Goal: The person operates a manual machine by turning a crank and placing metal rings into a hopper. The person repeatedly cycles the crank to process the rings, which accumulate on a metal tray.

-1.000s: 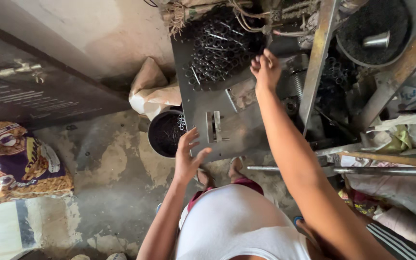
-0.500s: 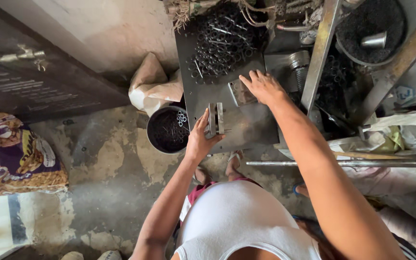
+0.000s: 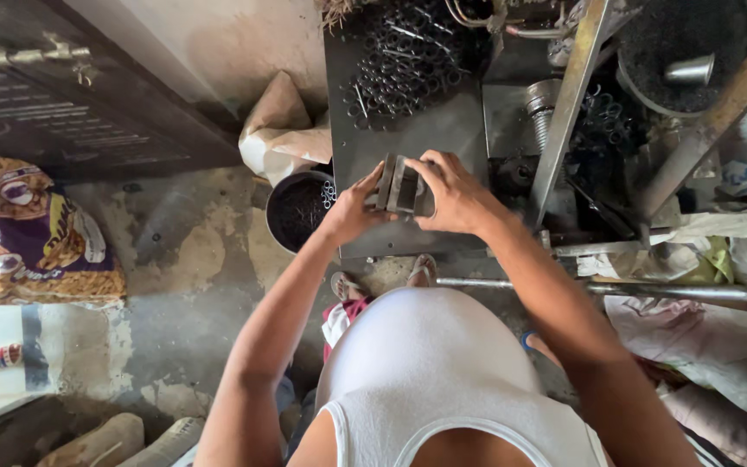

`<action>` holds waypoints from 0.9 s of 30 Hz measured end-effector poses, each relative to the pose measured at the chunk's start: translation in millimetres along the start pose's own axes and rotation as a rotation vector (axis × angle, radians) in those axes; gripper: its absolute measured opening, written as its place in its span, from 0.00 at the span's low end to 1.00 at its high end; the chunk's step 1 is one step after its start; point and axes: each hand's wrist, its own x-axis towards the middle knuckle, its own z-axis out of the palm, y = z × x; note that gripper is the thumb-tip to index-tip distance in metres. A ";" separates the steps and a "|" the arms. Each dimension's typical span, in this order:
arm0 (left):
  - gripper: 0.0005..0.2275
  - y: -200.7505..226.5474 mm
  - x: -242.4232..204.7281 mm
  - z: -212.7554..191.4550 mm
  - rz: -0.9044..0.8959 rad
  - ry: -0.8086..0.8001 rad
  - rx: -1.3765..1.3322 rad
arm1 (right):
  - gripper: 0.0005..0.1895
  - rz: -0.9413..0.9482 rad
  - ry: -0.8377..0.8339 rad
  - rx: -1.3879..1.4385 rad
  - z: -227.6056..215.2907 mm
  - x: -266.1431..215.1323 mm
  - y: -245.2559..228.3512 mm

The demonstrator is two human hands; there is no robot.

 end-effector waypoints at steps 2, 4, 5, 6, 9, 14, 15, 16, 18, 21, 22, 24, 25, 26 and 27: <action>0.50 0.7 12.3 -2.9 -0.101 -0.135 -0.032 | 0.55 0.104 0.011 0.109 6.7 -6.4 0.9; 0.51 4.0 21.1 0.9 0.090 -0.139 -0.013 | 0.57 0.175 0.072 0.183 14.2 -11.9 0.9; 0.51 6.1 24.3 3.9 0.185 -0.143 -0.004 | 0.57 0.193 0.126 0.204 18.8 -14.3 -0.4; 0.50 8.2 24.0 9.8 0.162 -0.085 -0.009 | 0.57 0.215 0.180 0.225 23.9 -17.2 -2.2; 0.43 15.6 5.8 47.3 0.095 0.166 0.018 | 0.55 0.227 0.316 0.177 35.6 -21.7 -4.9; 0.36 17.4 -4.1 89.2 0.054 0.550 0.153 | 0.31 0.201 0.559 0.438 12.4 -67.2 -5.4; 0.35 15.5 0.3 88.9 0.042 0.540 0.160 | 0.24 0.183 0.622 0.286 0.2 -87.3 -4.6; 0.33 14.8 10.2 87.0 0.034 0.532 0.166 | 0.17 0.162 0.683 0.128 -13.9 -106.1 -0.7; 0.32 16.7 32.2 83.5 0.007 0.529 0.163 | 0.10 0.201 0.767 -0.011 -35.9 -137.1 11.3; 0.30 30.2 74.6 92.8 -0.091 0.531 0.094 | 0.14 0.417 0.715 -0.003 -50.6 -159.2 39.5; 0.30 36.1 91.3 97.6 -0.143 0.529 0.046 | 0.15 0.433 0.695 0.000 -53.0 -161.9 48.7; 0.33 46.2 119.5 109.8 -0.251 0.493 -0.081 | 0.16 0.472 0.690 0.044 -52.2 -162.8 60.7; 0.33 50.5 132.7 118.3 -0.231 0.525 -0.065 | 0.16 0.495 0.704 0.085 -50.4 -162.1 63.8; 0.33 53.5 145.4 127.3 -0.211 0.558 -0.046 | 0.16 0.517 0.718 0.129 -48.4 -161.4 65.3; 0.33 53.7 157.3 134.3 -0.191 0.592 -0.028 | 0.16 0.543 0.709 0.106 -46.7 -160.9 65.1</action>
